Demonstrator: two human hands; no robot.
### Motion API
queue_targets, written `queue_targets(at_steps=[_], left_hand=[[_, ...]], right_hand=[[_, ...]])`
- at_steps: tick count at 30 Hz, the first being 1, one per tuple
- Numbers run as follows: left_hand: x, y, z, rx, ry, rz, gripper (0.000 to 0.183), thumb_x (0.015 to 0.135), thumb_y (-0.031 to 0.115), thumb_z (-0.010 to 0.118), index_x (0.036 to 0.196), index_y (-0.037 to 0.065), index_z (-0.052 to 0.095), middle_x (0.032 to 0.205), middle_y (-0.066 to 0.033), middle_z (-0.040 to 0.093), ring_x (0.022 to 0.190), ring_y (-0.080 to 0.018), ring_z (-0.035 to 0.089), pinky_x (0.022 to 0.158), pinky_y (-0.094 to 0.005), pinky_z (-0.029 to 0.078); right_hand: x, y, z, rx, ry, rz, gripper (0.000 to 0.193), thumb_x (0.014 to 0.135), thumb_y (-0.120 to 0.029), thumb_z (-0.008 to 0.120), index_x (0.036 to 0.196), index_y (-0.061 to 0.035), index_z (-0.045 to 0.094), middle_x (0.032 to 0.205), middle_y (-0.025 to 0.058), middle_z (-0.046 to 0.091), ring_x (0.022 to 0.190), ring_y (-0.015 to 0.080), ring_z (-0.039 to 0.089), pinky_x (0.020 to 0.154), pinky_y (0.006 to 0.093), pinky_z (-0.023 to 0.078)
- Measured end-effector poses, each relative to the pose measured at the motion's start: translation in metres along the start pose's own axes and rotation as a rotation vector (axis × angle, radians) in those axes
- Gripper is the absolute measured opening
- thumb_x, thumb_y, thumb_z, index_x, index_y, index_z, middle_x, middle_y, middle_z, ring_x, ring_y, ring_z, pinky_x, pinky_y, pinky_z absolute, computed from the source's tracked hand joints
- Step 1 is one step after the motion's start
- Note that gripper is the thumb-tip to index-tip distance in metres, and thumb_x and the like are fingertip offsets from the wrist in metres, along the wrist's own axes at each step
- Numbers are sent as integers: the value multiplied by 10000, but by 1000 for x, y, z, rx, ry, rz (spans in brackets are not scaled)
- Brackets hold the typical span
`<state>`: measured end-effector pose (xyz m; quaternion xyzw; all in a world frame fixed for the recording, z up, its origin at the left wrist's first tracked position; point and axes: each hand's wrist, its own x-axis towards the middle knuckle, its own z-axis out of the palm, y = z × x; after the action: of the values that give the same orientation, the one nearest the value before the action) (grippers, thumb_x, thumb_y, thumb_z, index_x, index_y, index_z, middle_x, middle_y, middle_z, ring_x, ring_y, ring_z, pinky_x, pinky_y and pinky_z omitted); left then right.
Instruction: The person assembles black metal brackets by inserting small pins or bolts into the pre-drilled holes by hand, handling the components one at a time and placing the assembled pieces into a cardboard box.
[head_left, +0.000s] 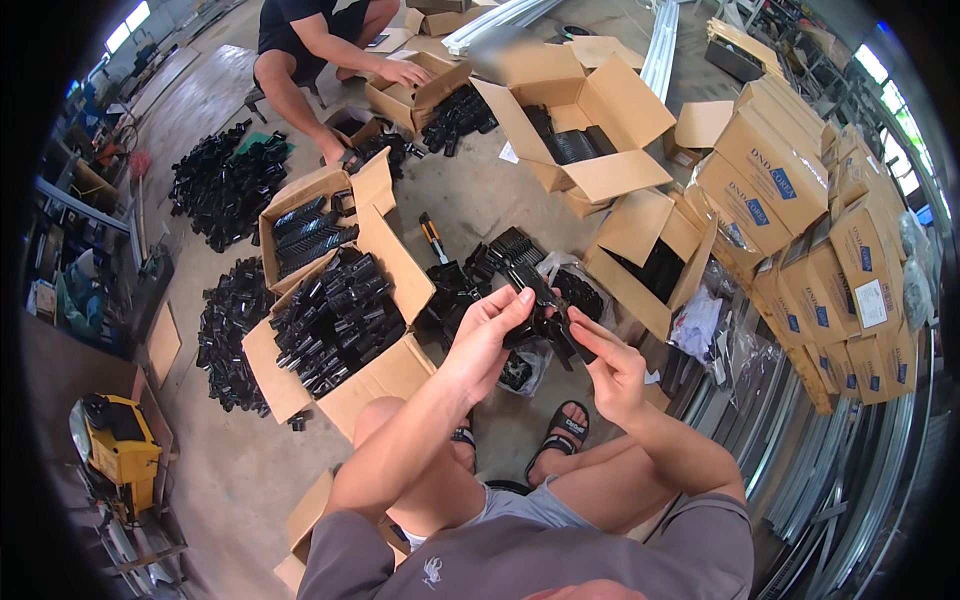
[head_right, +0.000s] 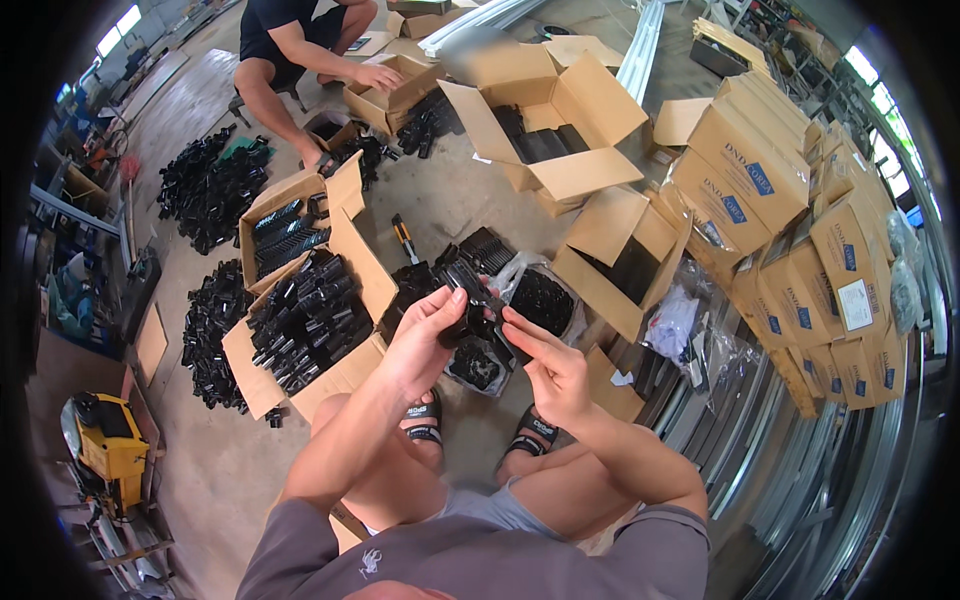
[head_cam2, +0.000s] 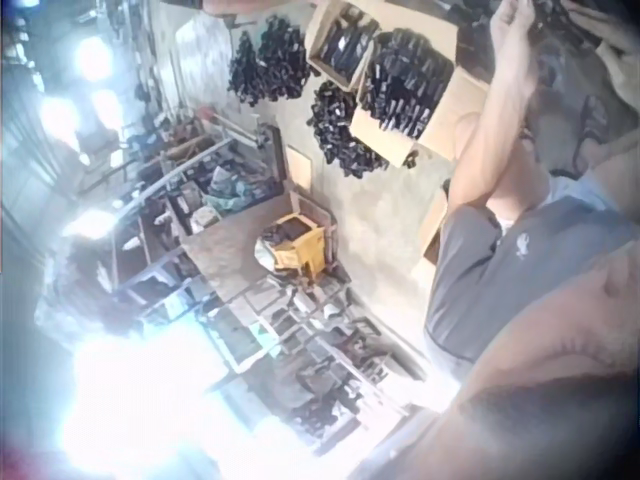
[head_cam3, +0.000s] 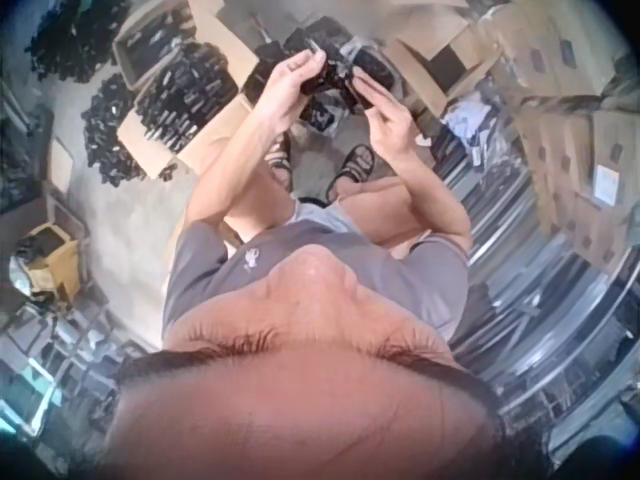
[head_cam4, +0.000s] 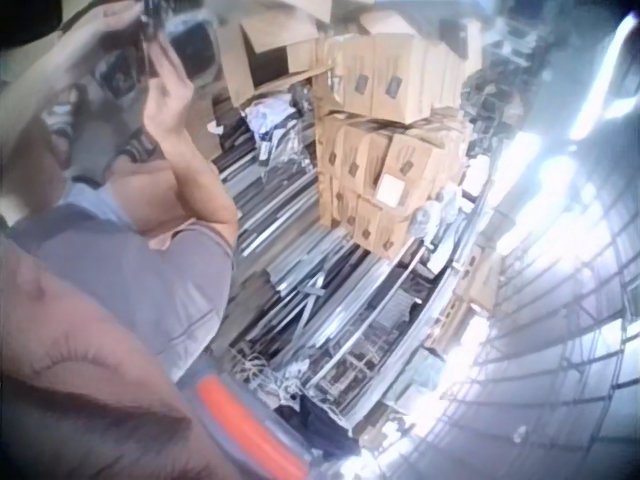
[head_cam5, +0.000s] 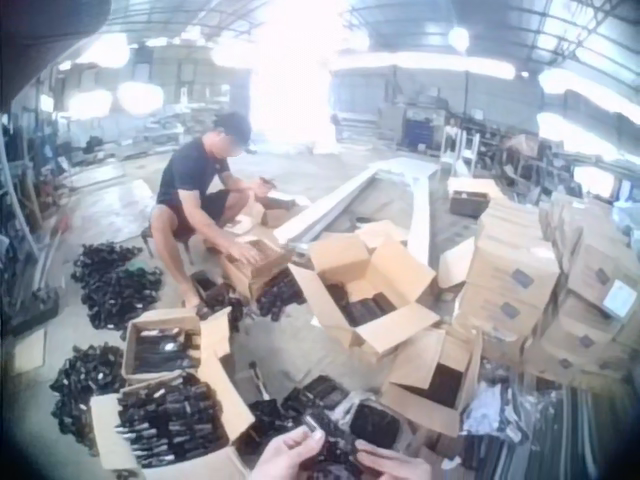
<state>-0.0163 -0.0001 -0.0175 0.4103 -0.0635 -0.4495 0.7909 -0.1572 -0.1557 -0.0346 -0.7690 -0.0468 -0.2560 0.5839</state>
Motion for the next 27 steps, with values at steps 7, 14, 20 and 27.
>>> queue_targets(at_steps=[7,14,20,27], left_hand=[[3,1,5,-16,-25,41,402,974,283,635,1289,36,594,1177,-64,677,1059,-140,634,998,-323,458],[3,2,2,189,-6,133,433,929,233,703,1288,19,592,1171,-71,687,1068,-122,631,996,-300,462],[-2,6,8,159,1,156,260,947,157,679,1163,15,652,1022,-25,715,934,-61,642,877,-237,496],[-6,14,3,225,12,232,238,964,134,646,1154,-10,642,1019,-36,715,932,-63,633,868,-237,497]], right_hand=[[0,11,-8,37,-79,63,313,941,28,512,1232,48,624,1406,214,544,1311,304,530,1079,367,405],[2,6,-10,82,-130,98,367,894,103,487,1232,31,613,1402,234,537,1355,323,483,1121,383,373],[2,10,-11,55,-158,83,381,877,121,474,1223,37,610,1397,238,539,1354,323,484,1125,382,369],[15,16,-4,48,73,161,356,892,95,497,1232,42,590,1257,189,636,1142,251,632,981,341,479]])
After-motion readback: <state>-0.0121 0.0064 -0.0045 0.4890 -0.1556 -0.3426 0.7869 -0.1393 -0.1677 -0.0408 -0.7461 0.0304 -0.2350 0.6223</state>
